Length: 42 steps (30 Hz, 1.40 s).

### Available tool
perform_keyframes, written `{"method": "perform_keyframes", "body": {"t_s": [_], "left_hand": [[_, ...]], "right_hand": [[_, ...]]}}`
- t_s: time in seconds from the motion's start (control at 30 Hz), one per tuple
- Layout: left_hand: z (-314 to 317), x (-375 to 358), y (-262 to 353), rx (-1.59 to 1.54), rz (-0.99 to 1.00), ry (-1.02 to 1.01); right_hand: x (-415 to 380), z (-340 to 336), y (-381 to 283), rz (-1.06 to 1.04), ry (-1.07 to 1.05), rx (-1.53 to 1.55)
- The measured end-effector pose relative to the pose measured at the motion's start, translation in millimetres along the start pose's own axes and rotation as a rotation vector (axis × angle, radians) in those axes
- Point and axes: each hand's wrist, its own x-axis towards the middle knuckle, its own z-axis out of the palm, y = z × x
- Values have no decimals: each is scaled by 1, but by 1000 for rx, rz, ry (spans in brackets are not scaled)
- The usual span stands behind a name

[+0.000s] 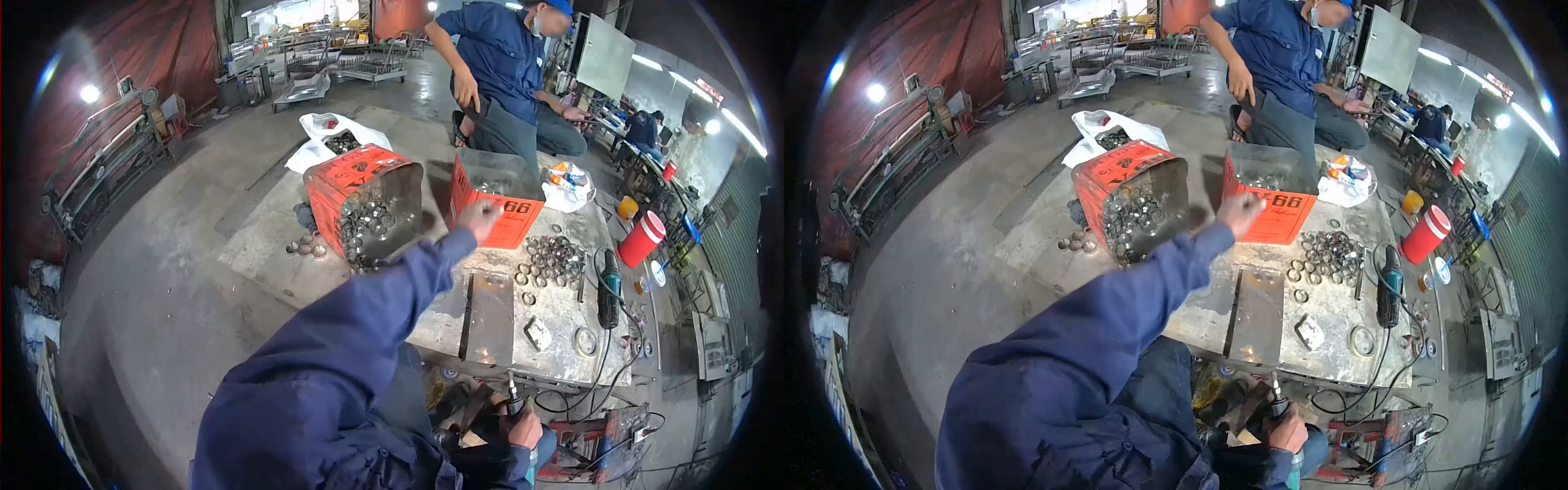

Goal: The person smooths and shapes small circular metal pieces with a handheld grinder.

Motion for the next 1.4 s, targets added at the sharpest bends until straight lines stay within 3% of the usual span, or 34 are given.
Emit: {"method": "perform_keyframes", "body": {"t_s": [0.03, 0.13, 0.17, 0.2, 0.23, 0.27, 0.33, 0.37, 0.5, 0.57, 0.7, 0.8, 0.9, 0.93, 0.97, 1.03, 1.17, 1.3, 1.37, 1.4], "left_hand": [[1, -32, 0, -52, -130, -104], [2, -148, 16, -255, 34, -132], [8, -172, -3, -276, -30, -242], [14, -201, -23, -284, -107, -398], [11, -218, -1, -396, -276, -615], [29, -235, -1, -489, -233, -712], [42, -260, 32, -733, -219, -886], [45, -265, 49, -831, -186, -914], [37, -269, 92, -822, -88, -998], [29, -272, 122, -787, -24, -717], [15, -271, 109, -614, 1, -699], [9, -282, 89, -606, -30, -800], [11, -296, 54, -684, -244, -963], [3, -307, 68, -822, -414, -977], [1, -314, 59, -856, -508, -1026], [15, -331, 33, -836, -413, -959], [16, -351, 9, -802, -529, -905], [12, -350, 8, -872, -597, -994], [9, -350, -1, -924, -626, -1140], [5, -352, -4, -914, -640, -1170]], "right_hand": [[6, 4, 7, -50, 21, 28], [31, -17, 21, -212, 106, 161], [45, -7, 33, -359, 273, 179], [38, -55, -12, -143, -158, 483], [47, -72, -16, -190, 13, 505], [56, -89, -20, -235, 186, 511], [57, -143, -49, -270, 47, 843], [56, -170, -63, -273, -26, 1006], [57, -202, -104, -320, 13, 1442], [61, -202, -111, -330, 36, 1597], [58, -177, -113, -264, 46, 1592], [56, -141, -102, -156, 32, 1689], [54, -103, -77, -139, 66, 1576], [69, -73, -53, -454, 228, 1192], [57, -77, -57, -146, 44, 1637], [37, -78, -63, 51, 41, 1742], [29, -55, -56, 134, 46, 1695], [24, -45, -47, 33, 73, 1724], [31, -34, -13, -503, 440, 695], [37, -37, -4, -241, 253, 1289]]}}
